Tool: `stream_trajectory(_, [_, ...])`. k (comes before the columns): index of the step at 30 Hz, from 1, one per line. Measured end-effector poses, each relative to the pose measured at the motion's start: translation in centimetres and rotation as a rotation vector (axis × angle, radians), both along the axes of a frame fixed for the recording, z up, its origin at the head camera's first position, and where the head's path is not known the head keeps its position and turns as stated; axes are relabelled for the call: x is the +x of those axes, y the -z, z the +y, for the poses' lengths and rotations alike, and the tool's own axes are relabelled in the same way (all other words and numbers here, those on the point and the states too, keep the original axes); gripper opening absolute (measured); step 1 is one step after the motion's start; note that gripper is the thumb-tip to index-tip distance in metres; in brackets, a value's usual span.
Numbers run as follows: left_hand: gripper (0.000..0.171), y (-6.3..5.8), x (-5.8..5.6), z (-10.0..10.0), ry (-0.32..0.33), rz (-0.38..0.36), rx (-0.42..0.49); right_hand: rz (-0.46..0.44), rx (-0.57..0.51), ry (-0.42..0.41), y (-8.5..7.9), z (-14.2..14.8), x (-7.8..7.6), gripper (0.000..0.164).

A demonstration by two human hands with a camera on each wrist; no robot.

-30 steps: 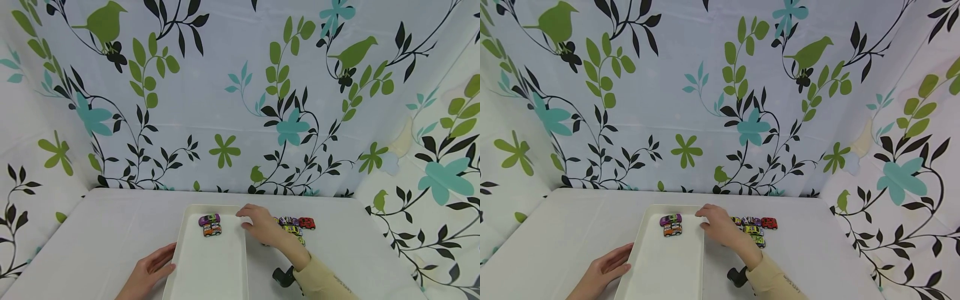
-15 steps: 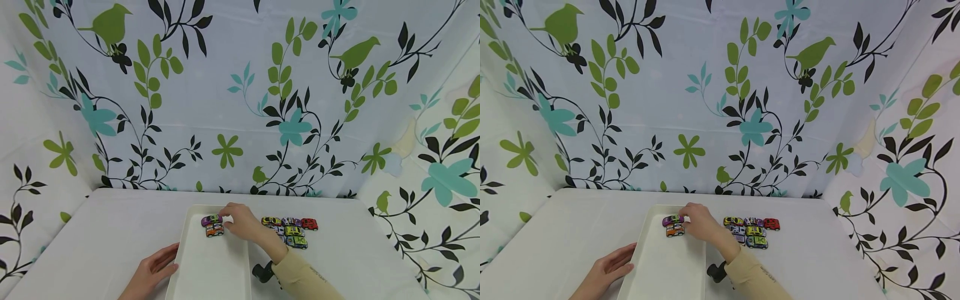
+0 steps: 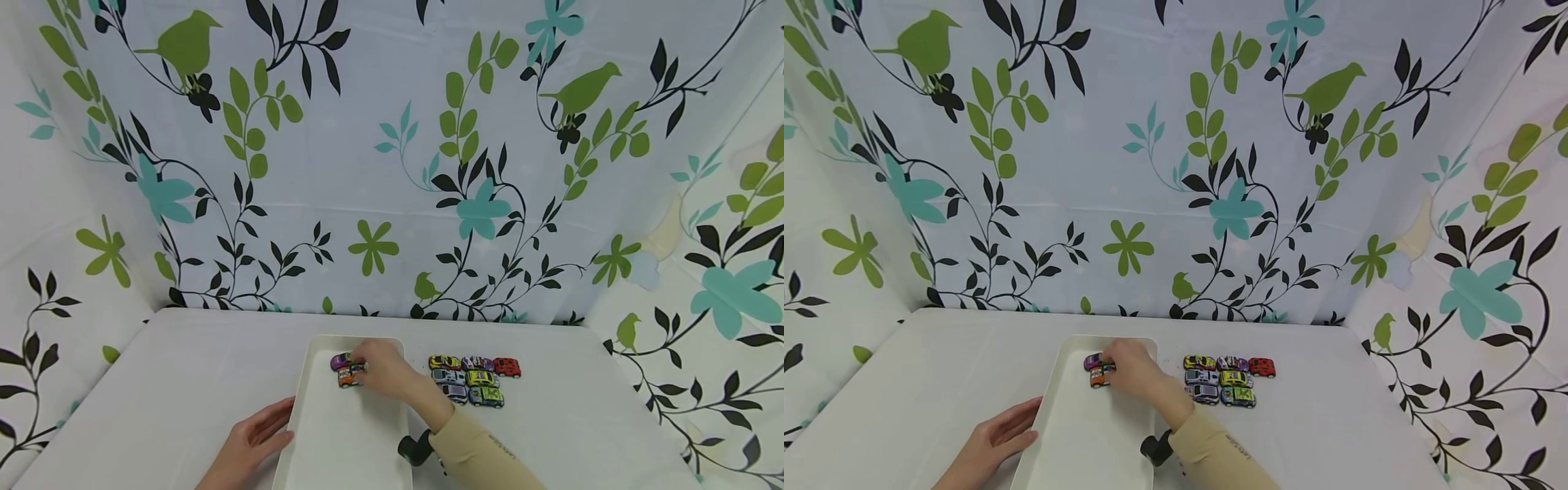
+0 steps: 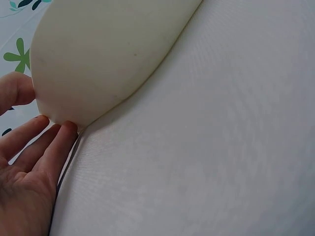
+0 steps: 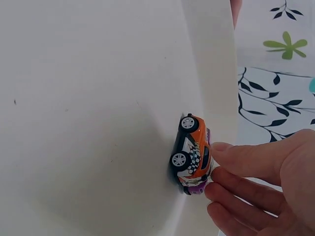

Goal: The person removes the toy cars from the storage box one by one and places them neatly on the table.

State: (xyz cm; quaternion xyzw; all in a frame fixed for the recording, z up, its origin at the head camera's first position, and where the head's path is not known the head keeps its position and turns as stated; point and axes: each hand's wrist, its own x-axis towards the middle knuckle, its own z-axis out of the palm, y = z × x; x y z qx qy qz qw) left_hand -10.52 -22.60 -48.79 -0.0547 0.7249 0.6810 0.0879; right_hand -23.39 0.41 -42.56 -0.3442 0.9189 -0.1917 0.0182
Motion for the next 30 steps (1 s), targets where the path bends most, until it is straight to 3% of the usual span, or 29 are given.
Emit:
stream_trajectory(13, [0.061, 0.1, -0.1, 0.1, -0.003, 0.005, -0.007, -0.038, 0.066, -0.001, 0.7, 0.1, 0.2, 0.022])
stream_trajectory(20, [0.06, -0.1, 0.0, 0.1, -0.006, 0.015, -0.015, -0.087, 0.062, 0.013, 0.4, 0.1, 0.5, 0.014])
stream_trajectory(30, [0.06, -0.1, 0.1, 0.0, -0.003, 0.018, -0.016, -0.118, 0.087, 0.015, -0.1, 0.6, 1.1, 0.016])
